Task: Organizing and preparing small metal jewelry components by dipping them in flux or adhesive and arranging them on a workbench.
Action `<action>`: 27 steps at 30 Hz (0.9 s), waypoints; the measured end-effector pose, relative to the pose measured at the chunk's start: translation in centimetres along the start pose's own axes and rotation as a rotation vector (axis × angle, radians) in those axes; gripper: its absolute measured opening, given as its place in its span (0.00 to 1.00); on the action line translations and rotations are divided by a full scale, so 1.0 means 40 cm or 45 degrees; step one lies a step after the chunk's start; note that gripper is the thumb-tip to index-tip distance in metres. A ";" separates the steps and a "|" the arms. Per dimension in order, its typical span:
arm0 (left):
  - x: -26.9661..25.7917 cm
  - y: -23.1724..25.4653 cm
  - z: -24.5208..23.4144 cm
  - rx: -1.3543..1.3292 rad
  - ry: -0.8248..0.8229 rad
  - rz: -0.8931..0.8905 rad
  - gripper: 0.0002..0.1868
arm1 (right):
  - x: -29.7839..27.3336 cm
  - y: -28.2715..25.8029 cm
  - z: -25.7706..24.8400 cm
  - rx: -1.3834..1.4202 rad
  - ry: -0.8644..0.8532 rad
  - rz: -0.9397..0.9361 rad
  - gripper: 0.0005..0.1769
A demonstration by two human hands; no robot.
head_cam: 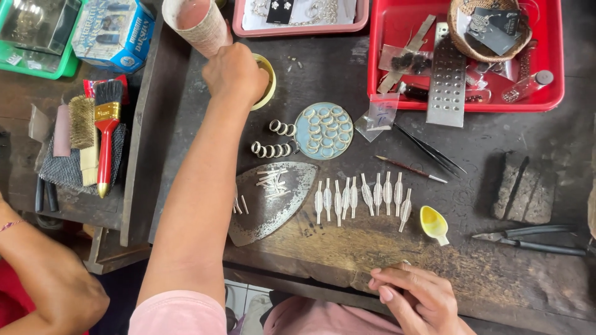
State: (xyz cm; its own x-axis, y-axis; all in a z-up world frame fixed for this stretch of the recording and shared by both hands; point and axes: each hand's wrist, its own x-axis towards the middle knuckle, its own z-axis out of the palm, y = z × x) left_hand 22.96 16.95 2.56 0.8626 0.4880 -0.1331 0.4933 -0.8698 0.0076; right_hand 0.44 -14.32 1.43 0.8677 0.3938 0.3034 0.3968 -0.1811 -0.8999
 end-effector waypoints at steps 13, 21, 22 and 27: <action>-0.050 -0.082 -0.094 -1.166 -0.239 -0.067 0.07 | -0.005 -0.003 0.003 0.049 -0.034 -0.021 0.11; -0.088 -0.137 -0.099 -1.956 -0.479 0.066 0.05 | -0.012 -0.026 0.026 -0.015 0.132 0.205 0.10; -0.105 -0.140 -0.103 -1.956 -0.474 0.065 0.05 | -0.014 -0.025 0.026 -0.013 0.131 0.202 0.10; -0.224 -0.122 -0.097 -2.063 -0.597 0.326 0.14 | -0.018 -0.019 0.026 0.007 0.122 0.182 0.10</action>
